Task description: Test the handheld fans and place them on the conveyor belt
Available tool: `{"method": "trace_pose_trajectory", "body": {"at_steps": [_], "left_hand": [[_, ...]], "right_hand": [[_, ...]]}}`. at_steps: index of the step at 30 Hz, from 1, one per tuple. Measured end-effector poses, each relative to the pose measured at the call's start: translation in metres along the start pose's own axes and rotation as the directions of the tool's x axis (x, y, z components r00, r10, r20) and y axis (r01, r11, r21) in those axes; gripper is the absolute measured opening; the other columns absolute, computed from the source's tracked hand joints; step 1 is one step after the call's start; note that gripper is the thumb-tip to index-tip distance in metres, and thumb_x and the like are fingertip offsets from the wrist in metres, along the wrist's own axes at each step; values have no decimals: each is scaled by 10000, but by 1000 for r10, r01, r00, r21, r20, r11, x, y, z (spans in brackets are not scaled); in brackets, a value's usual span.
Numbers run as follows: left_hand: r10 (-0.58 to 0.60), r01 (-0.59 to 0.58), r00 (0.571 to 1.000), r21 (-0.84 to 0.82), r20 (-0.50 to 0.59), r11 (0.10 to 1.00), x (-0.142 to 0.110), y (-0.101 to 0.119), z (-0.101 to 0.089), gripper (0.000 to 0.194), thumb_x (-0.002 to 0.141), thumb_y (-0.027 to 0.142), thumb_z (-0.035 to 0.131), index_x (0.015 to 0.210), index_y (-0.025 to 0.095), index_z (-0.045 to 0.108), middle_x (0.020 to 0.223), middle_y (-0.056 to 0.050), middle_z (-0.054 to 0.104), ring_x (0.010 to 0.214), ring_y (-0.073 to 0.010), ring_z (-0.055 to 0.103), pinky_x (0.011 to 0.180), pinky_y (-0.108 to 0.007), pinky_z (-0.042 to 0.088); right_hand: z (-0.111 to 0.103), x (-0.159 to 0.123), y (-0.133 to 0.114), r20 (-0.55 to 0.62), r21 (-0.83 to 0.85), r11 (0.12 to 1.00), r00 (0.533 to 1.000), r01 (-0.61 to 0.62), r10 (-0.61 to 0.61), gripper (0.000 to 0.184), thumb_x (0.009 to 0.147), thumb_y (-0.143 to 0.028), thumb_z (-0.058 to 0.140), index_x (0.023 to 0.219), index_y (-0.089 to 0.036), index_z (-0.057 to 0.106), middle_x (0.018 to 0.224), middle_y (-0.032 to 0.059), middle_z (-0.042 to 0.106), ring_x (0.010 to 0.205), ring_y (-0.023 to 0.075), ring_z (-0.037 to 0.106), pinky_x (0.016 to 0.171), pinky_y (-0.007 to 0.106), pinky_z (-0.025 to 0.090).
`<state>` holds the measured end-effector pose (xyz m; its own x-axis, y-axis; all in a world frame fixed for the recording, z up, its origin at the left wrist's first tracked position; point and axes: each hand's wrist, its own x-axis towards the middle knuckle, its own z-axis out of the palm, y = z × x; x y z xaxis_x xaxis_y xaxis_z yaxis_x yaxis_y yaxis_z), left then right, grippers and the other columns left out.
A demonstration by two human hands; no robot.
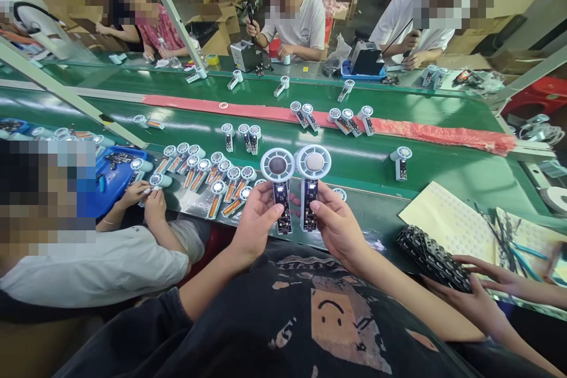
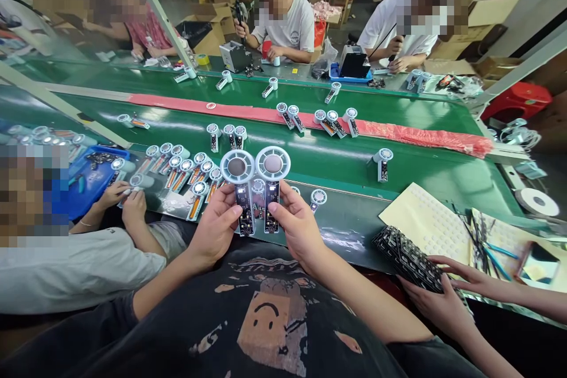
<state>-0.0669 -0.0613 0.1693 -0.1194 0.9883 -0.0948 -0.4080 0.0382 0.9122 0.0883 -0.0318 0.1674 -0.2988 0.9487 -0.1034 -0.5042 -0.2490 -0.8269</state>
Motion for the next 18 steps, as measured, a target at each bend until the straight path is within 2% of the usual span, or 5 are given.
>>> {"method": "trace_pose_trajectory", "body": {"at_steps": [10, 14, 18], "left_hand": [[-6, 7, 1000, 31, -20, 1000, -2, -3, -4, 503, 758, 337, 798, 1171, 227, 531, 1197, -89, 701, 1118, -257, 675, 1039, -464, 510], [-14, 17, 998, 53, -61, 998, -3, -7, -5, 483, 778, 312, 776, 1184, 229, 528, 1203, -89, 698, 1086, -250, 689, 1006, -458, 533], [-26, 29, 997, 50, -68, 998, -3, -8, -4, 511, 770, 332, 782, 1199, 217, 529, 1228, -102, 686, 1126, -256, 673, 1065, -473, 491]], "right_hand": [[4, -1, -1, -18, -43, 999, 1000, -19, 18, 467, 694, -413, 882, 1122, -304, 731, 1245, 24, 705, 1281, 288, 577, 1165, 520, 399], [6, 0, -1, -23, -38, 998, 998, -52, 51, 462, 686, -412, 890, 1106, -303, 732, 1225, 23, 708, 1157, 289, 657, 1106, 524, 470], [5, -1, -1, -28, -31, 998, 998, -59, 58, 490, 677, -410, 899, 1122, -304, 725, 1233, 21, 704, 1197, 283, 637, 1151, 507, 428]]}}
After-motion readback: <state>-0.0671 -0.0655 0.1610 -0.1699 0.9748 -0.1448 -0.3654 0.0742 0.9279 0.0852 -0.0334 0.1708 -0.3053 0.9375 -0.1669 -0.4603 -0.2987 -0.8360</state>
